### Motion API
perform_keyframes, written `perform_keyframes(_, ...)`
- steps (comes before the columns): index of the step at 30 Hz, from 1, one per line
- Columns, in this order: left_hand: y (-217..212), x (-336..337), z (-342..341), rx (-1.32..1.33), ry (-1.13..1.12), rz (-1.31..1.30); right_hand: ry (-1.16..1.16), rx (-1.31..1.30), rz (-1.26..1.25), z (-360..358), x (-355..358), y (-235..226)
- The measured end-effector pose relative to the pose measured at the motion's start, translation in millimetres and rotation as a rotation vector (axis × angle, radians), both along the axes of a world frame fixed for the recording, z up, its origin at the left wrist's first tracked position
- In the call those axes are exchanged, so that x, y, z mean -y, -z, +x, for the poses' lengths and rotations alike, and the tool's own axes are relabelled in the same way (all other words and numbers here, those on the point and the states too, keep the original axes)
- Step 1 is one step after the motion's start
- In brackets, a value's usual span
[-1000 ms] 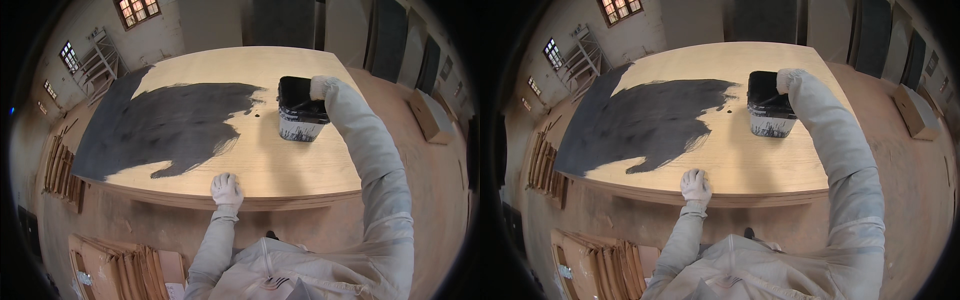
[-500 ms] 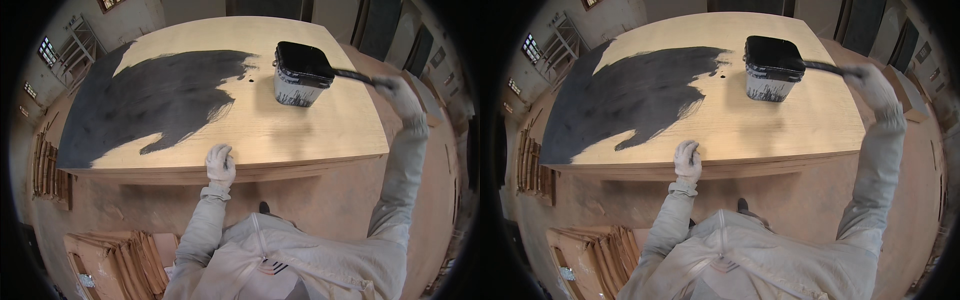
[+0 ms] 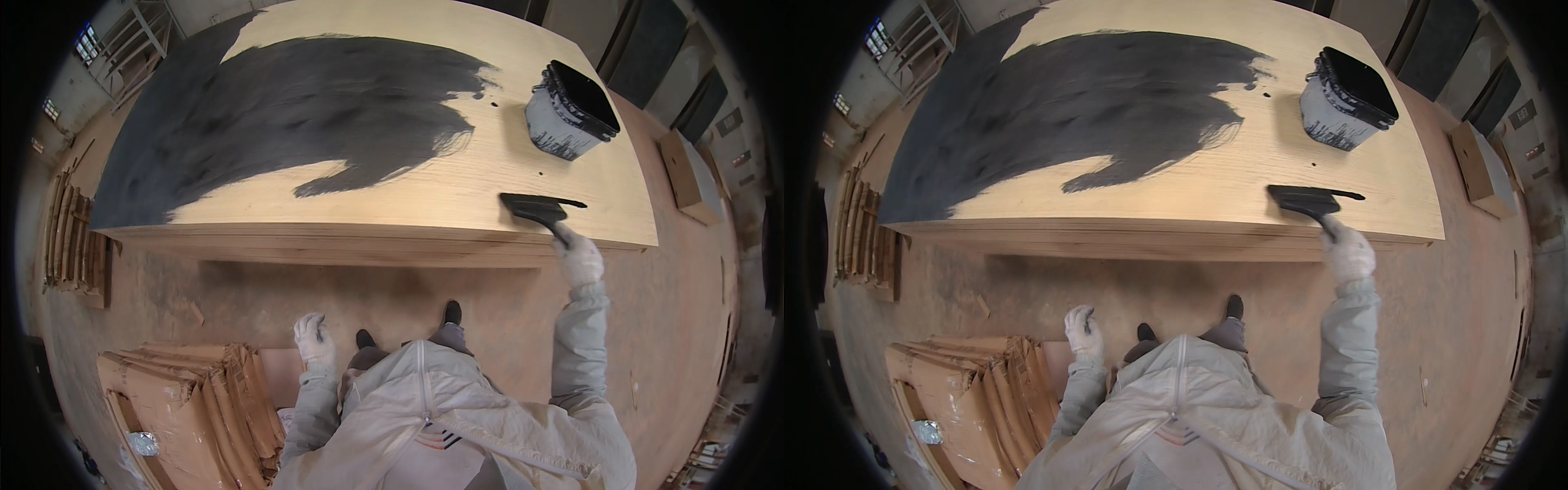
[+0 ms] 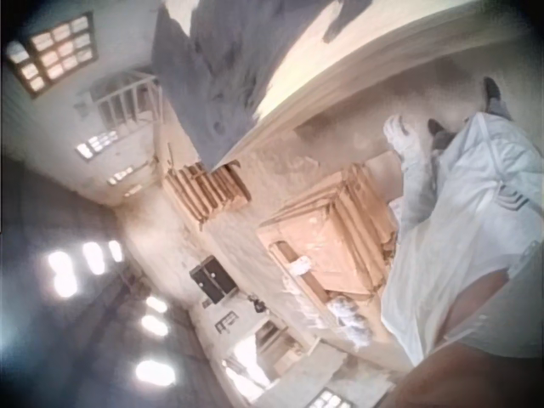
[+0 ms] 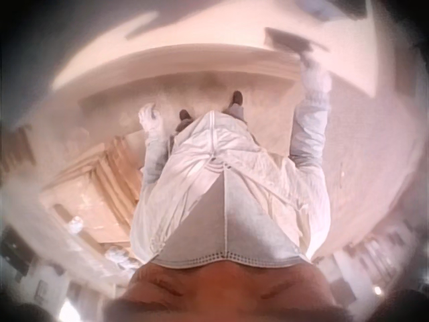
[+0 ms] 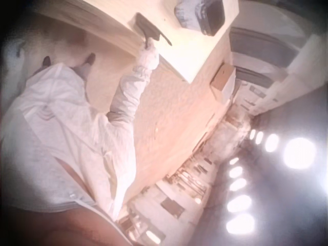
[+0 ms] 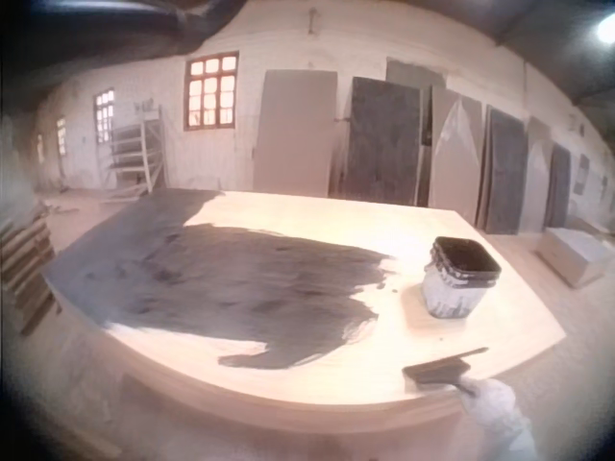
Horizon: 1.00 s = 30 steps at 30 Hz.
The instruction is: The person paints a large wooden board black using a brush. They repeatedly dip the brush into a paint container and apply broad strokes across the board's surface, gradually covering more area.
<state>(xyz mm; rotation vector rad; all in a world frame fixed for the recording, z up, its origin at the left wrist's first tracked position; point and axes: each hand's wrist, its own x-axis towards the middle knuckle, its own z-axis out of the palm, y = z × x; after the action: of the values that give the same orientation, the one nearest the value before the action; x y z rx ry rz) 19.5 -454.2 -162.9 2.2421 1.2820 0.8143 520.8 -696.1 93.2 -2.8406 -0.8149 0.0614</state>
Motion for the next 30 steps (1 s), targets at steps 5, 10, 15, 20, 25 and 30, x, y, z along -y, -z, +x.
perform_keyframes(5, -10.6, -2.3, -60.8, -0.064, -0.032, -0.12, -0.224, 0.053, 0.086, -112.9, -114.0, 47.3)
perform_keyframes(10, -25.1, -14.5, -57.5, -0.003, 0.079, -0.149, -0.4, -0.147, 0.085, -243.0, -243.1, 27.0)
perform_keyframes(15, -20.6, -18.5, -41.4, -0.106, 0.092, -0.209, -0.416, -0.239, 0.123, -247.7, -247.6, 28.0)
perform_keyframes(20, 30.8, -22.4, -76.3, -0.397, 0.081, -0.445, -0.146, -0.202, 0.106, -175.0, -135.0, 15.4)
perform_keyframes(25, 79.5, -28.1, -123.4, -0.654, 0.116, -0.624, 0.12, -0.095, 0.092, -72.4, -5.6, 18.9)
perform_keyframes(30, 75.6, -47.9, -91.8, -0.664, 0.082, -0.541, 0.27, -0.141, 0.12, -7.4, 45.7, 17.7)
